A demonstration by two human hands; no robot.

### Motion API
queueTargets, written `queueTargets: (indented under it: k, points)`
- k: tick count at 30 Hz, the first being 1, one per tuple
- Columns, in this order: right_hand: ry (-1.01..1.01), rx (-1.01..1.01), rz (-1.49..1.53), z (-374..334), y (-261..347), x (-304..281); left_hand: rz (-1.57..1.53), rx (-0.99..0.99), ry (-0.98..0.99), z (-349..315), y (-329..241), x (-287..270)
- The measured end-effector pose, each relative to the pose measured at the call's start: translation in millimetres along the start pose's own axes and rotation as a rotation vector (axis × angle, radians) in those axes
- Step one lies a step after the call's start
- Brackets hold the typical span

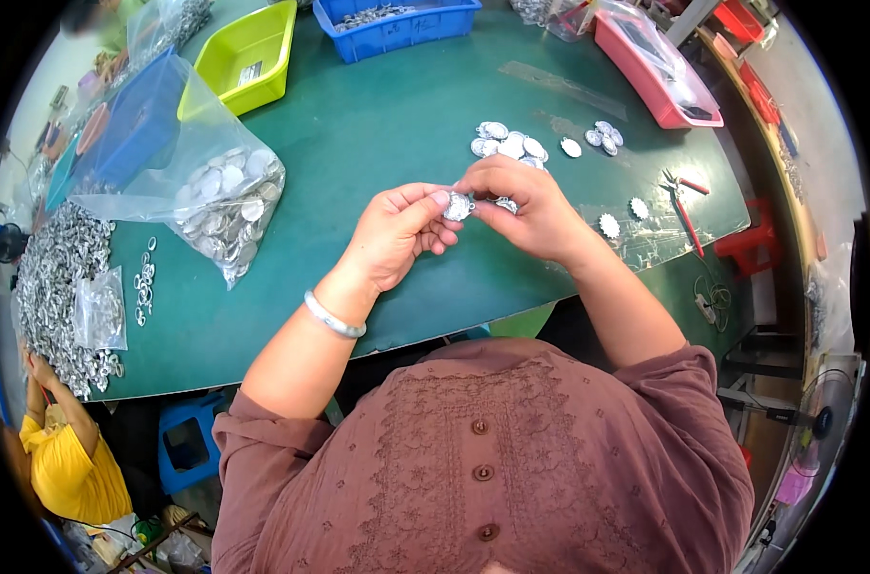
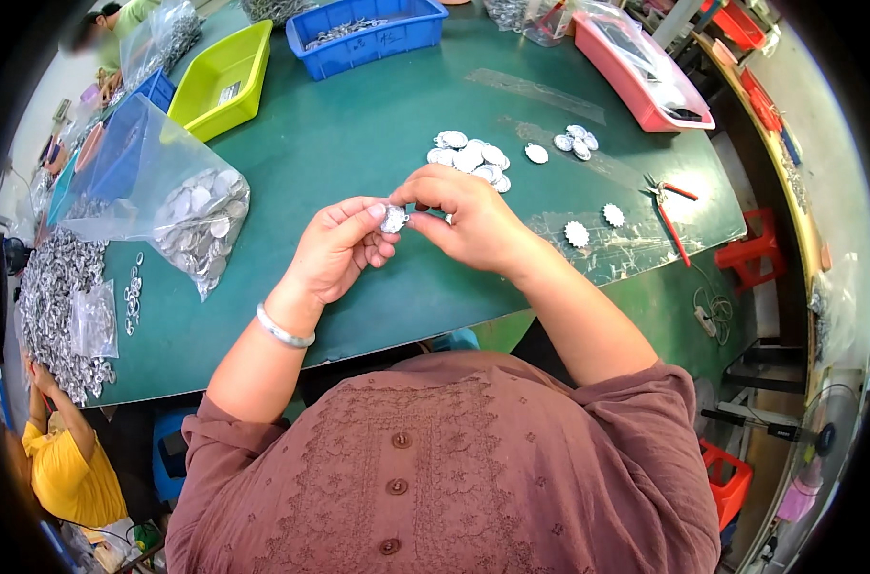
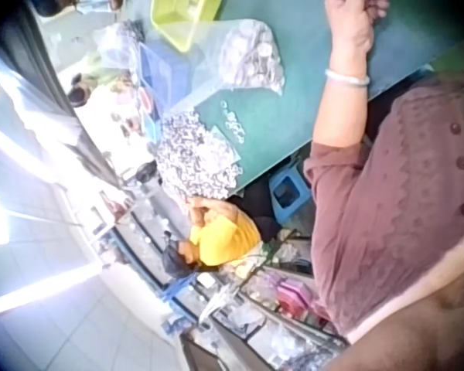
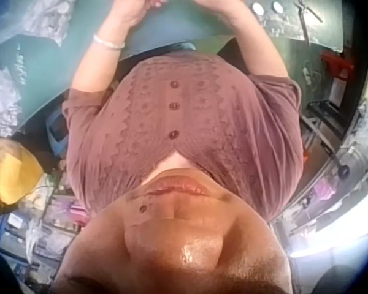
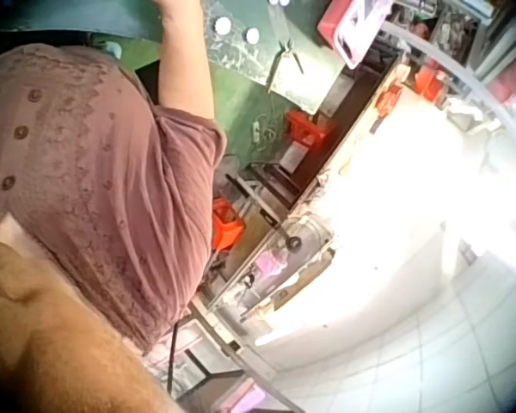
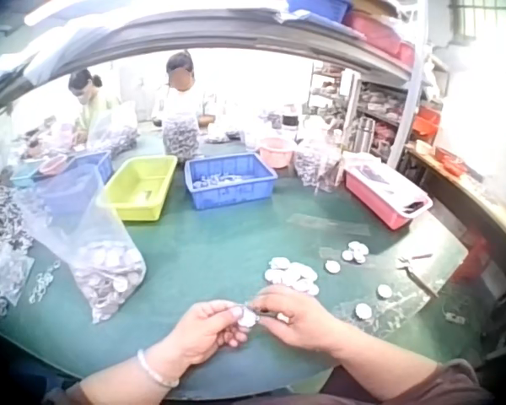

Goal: The person picks up small white circular components and metal backing frames from a table, fits the components into the frames by hand, and places the assembled items into a growing pile.

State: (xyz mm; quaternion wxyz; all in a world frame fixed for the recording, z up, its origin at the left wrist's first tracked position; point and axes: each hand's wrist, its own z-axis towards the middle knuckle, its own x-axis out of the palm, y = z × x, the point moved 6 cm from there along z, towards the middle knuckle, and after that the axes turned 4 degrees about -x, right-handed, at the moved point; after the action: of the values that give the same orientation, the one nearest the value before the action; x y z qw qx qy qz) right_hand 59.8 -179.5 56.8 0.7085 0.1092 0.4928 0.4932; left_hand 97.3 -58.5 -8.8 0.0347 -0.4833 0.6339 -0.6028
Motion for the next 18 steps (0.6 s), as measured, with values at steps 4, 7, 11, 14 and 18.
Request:
queueTargets:
  k: [4, 7, 11, 14, 18]
  points:
    - [-0.044, 0.086, 0.105, -2, -9, 0, -0.023, 0.009, 0.029, 0, 0, 2]
    - [-0.05, 0.349, 0.249, -8, -20, 4, 0.005, 0.052, -0.035, 1, -3, -2]
    - [-0.035, 0.592, 0.401, -14, -31, 8, 0.079, 0.137, -0.05, 2, -3, -4]
    - [-0.07, 0.61, 0.534, -13, -27, 9, 0.073, 0.123, -0.032, 2, -2, -4]
    - [-0.091, 0.63, 0.682, -17, -30, 9, 0.007, 0.099, -0.006, 3, -1, -3]
